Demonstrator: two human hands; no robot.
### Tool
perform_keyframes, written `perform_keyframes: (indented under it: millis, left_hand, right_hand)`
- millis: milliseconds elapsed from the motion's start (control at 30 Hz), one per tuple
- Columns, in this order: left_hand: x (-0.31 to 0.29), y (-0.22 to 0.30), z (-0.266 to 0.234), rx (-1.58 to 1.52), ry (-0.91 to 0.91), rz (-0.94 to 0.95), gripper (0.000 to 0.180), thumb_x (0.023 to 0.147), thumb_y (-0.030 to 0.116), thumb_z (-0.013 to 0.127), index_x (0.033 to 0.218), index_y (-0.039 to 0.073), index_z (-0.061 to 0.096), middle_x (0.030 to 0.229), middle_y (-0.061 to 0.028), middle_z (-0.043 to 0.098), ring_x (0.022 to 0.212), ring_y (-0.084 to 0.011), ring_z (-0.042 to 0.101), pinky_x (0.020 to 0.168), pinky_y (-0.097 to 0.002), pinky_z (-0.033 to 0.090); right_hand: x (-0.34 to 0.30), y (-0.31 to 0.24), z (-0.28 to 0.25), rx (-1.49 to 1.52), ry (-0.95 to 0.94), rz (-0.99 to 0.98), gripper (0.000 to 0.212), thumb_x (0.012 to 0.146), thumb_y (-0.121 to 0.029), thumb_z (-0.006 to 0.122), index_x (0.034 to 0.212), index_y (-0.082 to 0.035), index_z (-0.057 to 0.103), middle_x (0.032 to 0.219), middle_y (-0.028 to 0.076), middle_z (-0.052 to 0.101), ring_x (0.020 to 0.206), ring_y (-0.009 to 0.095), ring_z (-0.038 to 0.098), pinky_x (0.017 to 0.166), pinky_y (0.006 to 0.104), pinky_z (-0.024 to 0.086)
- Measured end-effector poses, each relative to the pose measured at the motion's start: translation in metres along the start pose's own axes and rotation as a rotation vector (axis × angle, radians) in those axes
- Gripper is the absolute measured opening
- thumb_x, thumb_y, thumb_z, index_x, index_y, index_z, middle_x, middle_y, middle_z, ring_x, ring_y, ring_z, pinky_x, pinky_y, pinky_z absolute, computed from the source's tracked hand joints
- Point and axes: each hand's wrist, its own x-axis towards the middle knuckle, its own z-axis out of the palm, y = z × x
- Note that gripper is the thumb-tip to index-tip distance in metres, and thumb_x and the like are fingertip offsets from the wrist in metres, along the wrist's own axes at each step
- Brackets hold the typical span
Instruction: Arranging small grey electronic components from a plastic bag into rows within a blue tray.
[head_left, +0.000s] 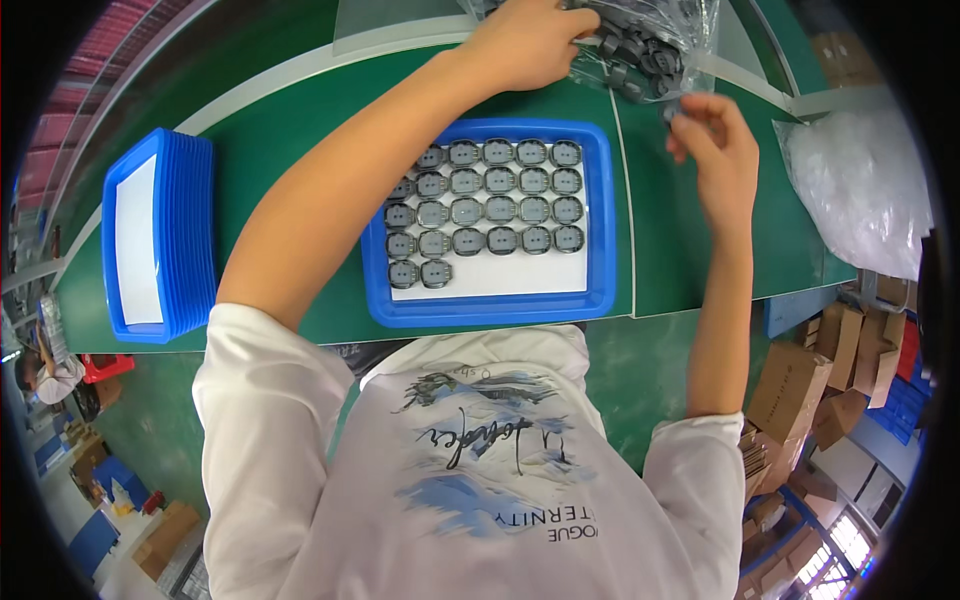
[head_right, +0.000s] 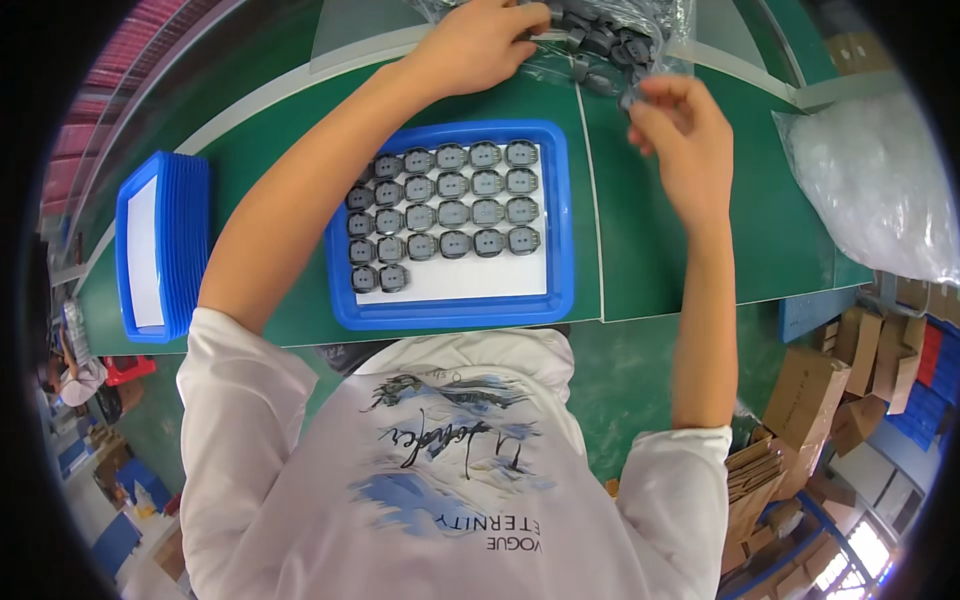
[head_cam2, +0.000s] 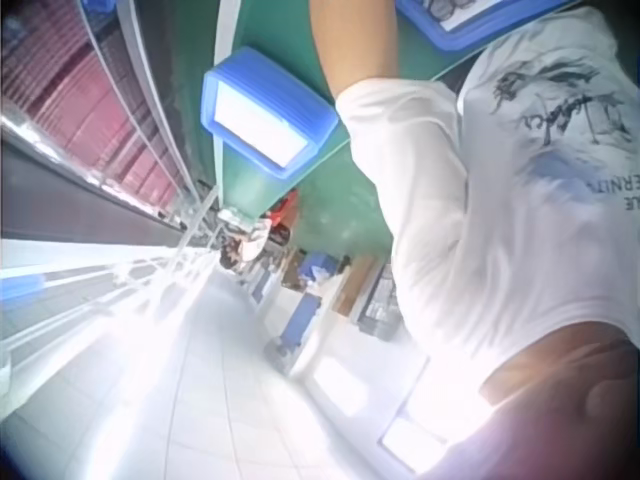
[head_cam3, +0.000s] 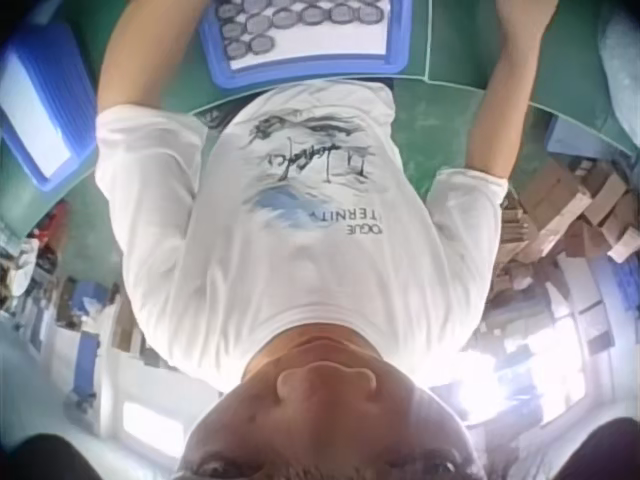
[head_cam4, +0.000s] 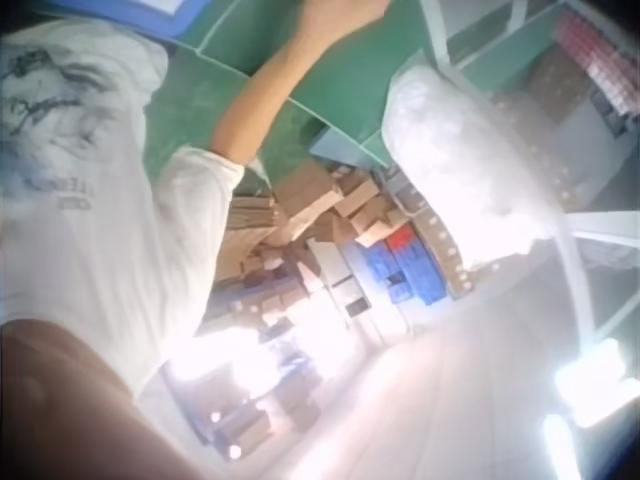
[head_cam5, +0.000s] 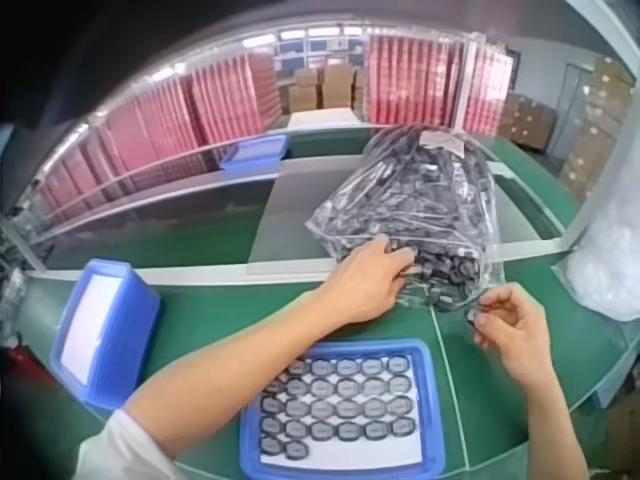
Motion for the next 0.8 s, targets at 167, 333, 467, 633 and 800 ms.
perform_keyframes:
  millis: [167,333,467,633,800]
  left_hand:
    - [-0.032,-0.027,-0.025,0.118,-0.336,0.064,0.020,0.087,0.012,0.066,0.105,0.004,0.065,0.100,-0.0259,0.060,0.096,-0.0446,0.062,0.085,-0.0497,0.051]
    - [-0.056,0.008,-0.079,-0.041,0.025,0.170,0.021,0.088,0.016,0.067,0.105,0.003,0.065,0.100,-0.0256,0.063,0.096,-0.0422,0.065,0.084,-0.0486,0.053]
    - [-0.113,0.006,-0.114,-0.012,0.021,-0.151,0.026,0.082,0.007,0.078,0.105,0.004,0.067,0.097,-0.0088,0.064,0.086,-0.0223,0.065,0.079,-0.0311,0.054]
    - [-0.234,-0.006,-0.124,0.114,0.059,-0.333,0.030,0.079,0.005,0.080,0.106,0.003,0.069,0.103,-0.0095,0.068,0.093,-0.0276,0.065,0.082,-0.0379,0.054]
    - [-0.255,0.013,-0.124,0.167,0.067,-0.389,0.033,0.078,0.003,0.080,0.110,0.004,0.070,0.106,-0.0116,0.069,0.100,-0.0309,0.064,0.087,-0.0386,0.054]
  right_hand:
    - [-0.058,0.031,-0.017,-0.272,-0.018,-0.095,0.024,0.091,-0.003,0.069,0.115,0.000,0.068,0.106,0.009,0.069,0.095,0.018,0.065,0.083,0.0288,0.051]
    - [-0.074,0.036,-0.010,-0.563,0.146,-0.329,0.021,0.088,-0.003,0.071,0.109,-0.001,0.070,0.120,0.012,0.066,0.106,0.025,0.065,0.091,0.0343,0.051]
    - [-0.082,0.029,-0.025,-0.568,-0.110,-0.360,0.021,0.087,0.000,0.072,0.108,0.000,0.070,0.123,0.012,0.066,0.111,0.026,0.066,0.096,0.0340,0.051]
    - [-0.086,0.035,-0.025,-0.556,-0.088,-0.373,0.022,0.086,0.006,0.071,0.108,0.001,0.070,0.125,0.011,0.066,0.110,0.026,0.066,0.097,0.0341,0.052]
    - [-0.085,0.029,-0.023,-0.579,-0.039,-0.397,0.017,0.086,0.005,0.073,0.102,0.002,0.072,0.118,0.011,0.067,0.106,0.027,0.066,0.096,0.0339,0.052]
